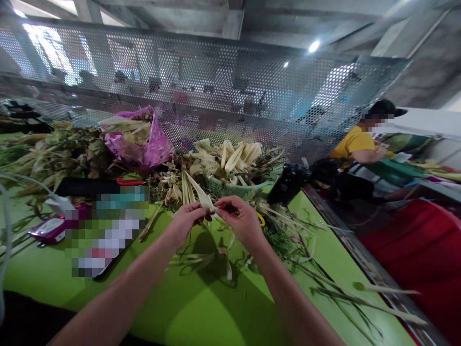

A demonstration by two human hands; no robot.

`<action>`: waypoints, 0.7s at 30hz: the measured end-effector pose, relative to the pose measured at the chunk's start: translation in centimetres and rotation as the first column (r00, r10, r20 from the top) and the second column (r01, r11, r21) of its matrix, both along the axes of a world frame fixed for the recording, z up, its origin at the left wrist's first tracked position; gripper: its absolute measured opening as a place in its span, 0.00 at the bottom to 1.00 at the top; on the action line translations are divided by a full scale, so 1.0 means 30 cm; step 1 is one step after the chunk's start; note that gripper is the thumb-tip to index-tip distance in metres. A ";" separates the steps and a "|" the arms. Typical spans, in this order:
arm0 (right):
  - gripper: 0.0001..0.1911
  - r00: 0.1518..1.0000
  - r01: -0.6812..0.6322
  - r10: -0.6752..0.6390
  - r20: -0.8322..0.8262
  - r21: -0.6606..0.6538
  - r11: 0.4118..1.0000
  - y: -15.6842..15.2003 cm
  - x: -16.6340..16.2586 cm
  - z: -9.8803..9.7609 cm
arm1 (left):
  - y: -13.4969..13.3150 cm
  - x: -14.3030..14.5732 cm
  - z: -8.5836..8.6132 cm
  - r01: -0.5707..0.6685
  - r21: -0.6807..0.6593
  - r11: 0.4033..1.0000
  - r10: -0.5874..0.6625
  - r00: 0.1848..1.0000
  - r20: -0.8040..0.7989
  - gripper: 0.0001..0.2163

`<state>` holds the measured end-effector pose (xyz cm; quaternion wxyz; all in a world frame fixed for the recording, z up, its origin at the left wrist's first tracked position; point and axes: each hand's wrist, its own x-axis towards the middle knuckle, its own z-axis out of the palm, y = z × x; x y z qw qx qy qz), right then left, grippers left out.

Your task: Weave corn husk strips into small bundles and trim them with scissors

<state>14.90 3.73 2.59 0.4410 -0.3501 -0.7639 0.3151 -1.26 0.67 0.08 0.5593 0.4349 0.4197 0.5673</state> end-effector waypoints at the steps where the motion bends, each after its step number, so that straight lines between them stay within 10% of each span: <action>1: 0.06 1.000 -0.005 0.006 -0.009 0.039 0.999 -0.001 0.001 0.001 | -0.001 0.000 0.001 -0.001 -0.011 1.000 0.001 1.000 0.021 0.07; 21: 0.03 0.964 0.002 -0.089 0.251 0.328 0.945 -0.009 0.000 -0.003 | -0.003 0.015 -0.006 0.048 -0.136 0.990 -0.008 0.960 0.279 0.07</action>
